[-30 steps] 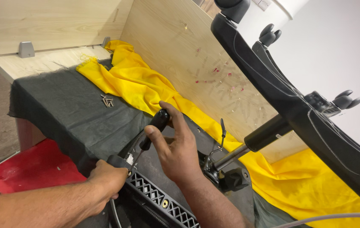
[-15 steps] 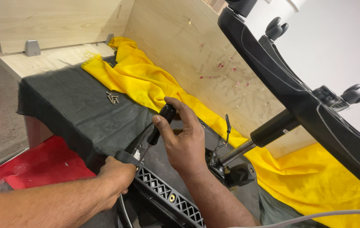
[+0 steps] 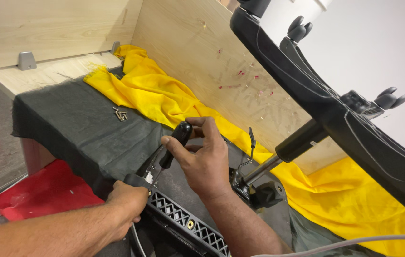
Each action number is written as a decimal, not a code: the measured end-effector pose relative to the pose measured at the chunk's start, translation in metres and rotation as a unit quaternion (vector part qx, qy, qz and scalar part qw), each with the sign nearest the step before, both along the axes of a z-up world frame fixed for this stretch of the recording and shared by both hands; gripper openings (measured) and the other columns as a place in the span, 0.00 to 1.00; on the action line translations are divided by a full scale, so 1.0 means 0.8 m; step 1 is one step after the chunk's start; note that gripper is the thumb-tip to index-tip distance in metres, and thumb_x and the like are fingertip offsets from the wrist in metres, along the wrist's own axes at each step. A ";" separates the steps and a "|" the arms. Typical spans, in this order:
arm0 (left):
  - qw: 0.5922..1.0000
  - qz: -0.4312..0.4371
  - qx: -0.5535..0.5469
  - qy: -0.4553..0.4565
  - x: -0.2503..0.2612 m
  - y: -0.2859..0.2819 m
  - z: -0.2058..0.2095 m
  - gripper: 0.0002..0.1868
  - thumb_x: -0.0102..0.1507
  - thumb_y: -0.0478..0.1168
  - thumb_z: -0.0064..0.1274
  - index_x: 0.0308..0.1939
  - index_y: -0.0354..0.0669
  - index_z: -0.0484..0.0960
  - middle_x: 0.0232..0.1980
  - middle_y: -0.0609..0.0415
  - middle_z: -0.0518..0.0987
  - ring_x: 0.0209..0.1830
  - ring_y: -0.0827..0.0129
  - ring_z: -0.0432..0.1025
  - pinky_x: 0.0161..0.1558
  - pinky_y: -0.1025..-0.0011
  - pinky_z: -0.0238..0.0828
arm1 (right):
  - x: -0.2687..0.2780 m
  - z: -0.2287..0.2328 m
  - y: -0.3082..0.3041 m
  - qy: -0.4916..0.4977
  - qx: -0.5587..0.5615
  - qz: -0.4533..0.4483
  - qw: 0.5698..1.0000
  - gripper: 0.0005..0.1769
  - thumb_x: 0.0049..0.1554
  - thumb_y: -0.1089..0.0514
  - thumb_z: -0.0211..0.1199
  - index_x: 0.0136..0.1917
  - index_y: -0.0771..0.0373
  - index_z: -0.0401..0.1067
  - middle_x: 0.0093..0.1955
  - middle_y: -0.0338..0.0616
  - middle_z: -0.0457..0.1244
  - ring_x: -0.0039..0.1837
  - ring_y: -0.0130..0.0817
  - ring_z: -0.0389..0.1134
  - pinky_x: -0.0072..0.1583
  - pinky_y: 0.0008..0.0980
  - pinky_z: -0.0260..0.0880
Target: The person uses a screwdriver to fasten screws into the base of an office chair, securing a metal bracket and a plastic footrest. The person then removes a plastic cover from the chair base and places it aside.
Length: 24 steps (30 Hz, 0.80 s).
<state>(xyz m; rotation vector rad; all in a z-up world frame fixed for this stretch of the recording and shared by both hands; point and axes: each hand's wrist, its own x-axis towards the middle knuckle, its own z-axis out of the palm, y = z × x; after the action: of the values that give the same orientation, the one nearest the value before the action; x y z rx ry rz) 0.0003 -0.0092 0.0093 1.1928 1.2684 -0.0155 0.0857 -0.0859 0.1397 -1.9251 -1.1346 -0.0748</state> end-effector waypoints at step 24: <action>0.999 0.009 0.019 -0.028 -0.002 -0.001 -0.004 0.27 0.63 0.42 0.52 0.62 0.29 0.66 0.35 0.43 0.77 0.27 0.63 0.70 0.27 0.65 0.65 | 0.003 0.006 0.004 -0.038 -0.026 0.099 0.994 0.33 0.54 0.56 0.76 0.69 0.60 0.67 0.64 0.43 0.64 0.66 0.30 0.68 0.59 0.29 0.76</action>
<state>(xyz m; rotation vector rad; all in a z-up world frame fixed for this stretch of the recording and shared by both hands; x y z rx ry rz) -0.0016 -0.0098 0.0061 1.2069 1.2344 0.0546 0.0885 -0.0828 0.1443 -1.8581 -1.3861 -0.0108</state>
